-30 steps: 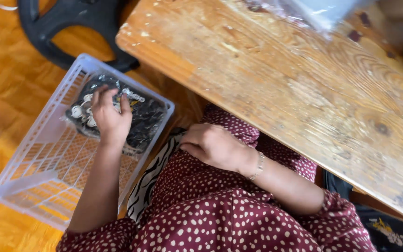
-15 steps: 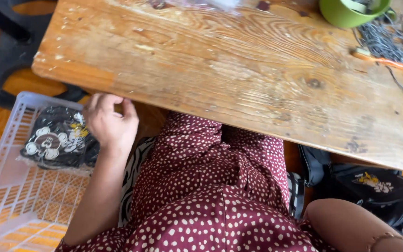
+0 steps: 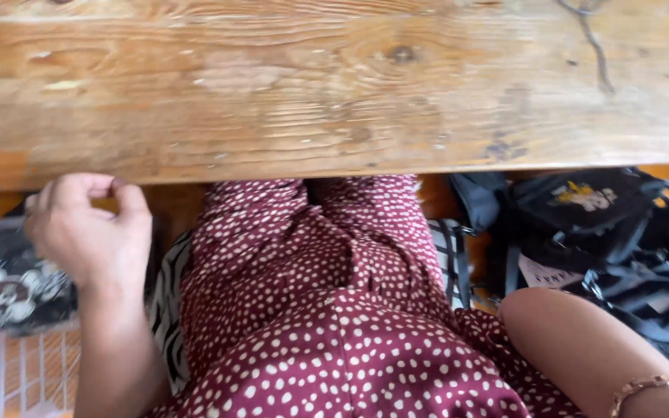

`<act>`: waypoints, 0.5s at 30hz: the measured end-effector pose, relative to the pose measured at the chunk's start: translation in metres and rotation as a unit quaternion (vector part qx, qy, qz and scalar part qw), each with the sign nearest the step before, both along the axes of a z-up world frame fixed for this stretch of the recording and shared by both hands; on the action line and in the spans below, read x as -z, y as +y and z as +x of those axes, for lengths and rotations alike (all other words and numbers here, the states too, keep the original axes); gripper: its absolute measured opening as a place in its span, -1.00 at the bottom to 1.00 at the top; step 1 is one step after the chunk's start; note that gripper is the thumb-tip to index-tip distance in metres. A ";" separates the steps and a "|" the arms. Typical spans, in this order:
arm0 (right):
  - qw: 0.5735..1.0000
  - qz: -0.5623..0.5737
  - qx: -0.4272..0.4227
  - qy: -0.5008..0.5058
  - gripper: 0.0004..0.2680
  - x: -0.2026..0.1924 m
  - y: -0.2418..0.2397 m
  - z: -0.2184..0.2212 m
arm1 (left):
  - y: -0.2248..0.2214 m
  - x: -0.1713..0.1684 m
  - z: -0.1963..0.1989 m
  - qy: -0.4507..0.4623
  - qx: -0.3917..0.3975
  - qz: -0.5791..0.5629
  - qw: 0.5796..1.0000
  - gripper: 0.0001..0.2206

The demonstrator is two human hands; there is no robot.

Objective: Cleaning a black shoulder bag with a small brush and sorting packaged items into a crate.

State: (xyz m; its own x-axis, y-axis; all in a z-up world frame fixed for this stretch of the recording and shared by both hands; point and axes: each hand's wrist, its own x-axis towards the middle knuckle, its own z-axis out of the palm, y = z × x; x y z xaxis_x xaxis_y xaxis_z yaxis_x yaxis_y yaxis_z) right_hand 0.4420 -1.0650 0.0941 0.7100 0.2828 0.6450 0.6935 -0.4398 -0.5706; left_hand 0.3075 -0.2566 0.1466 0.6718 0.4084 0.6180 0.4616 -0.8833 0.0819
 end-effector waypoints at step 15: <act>0.963 -0.088 0.184 0.174 -0.91 -0.098 0.182 0.043 | -0.316 -0.027 0.190 0.168 0.582 -0.193 0.772 -0.90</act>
